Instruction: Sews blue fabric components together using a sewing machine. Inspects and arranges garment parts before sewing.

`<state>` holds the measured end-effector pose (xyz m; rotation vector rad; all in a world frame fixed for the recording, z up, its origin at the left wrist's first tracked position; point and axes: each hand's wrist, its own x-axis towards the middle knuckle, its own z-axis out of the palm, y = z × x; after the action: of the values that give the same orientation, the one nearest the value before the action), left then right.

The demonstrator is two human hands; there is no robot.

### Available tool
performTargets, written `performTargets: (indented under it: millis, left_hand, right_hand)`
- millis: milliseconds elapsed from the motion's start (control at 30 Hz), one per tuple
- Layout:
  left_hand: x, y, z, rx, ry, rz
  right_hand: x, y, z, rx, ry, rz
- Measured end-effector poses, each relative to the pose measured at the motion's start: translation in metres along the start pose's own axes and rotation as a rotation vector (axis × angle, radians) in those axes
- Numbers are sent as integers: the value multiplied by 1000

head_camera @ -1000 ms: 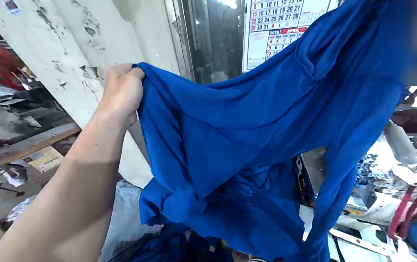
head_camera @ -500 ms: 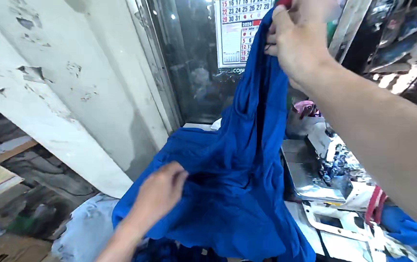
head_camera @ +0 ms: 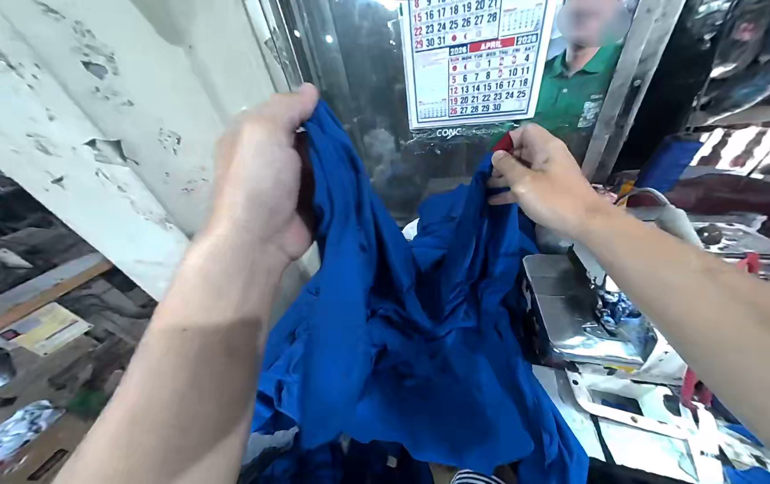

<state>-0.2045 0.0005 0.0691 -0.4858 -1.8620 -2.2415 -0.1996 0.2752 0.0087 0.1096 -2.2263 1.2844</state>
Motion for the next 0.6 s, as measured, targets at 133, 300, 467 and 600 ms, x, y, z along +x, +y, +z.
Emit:
performTargets:
  millis: [133, 300, 467, 600]
  left_hand:
    - [-10, 0, 12, -59, -114, -89]
    - [-37, -20, 38, -107, -346, -156]
    - [-48, -73, 60, -21, -462, -215]
    - [-64, -99, 59, -87, -380, -242]
  right_hand:
    - [-5, 0, 0, -115, -125, 53]
    - [-110, -5, -2, 456, -347, 287]
    - [-235, 55, -15, 677, -555, 317]
    - [-276, 59, -67, 323, -239, 356]
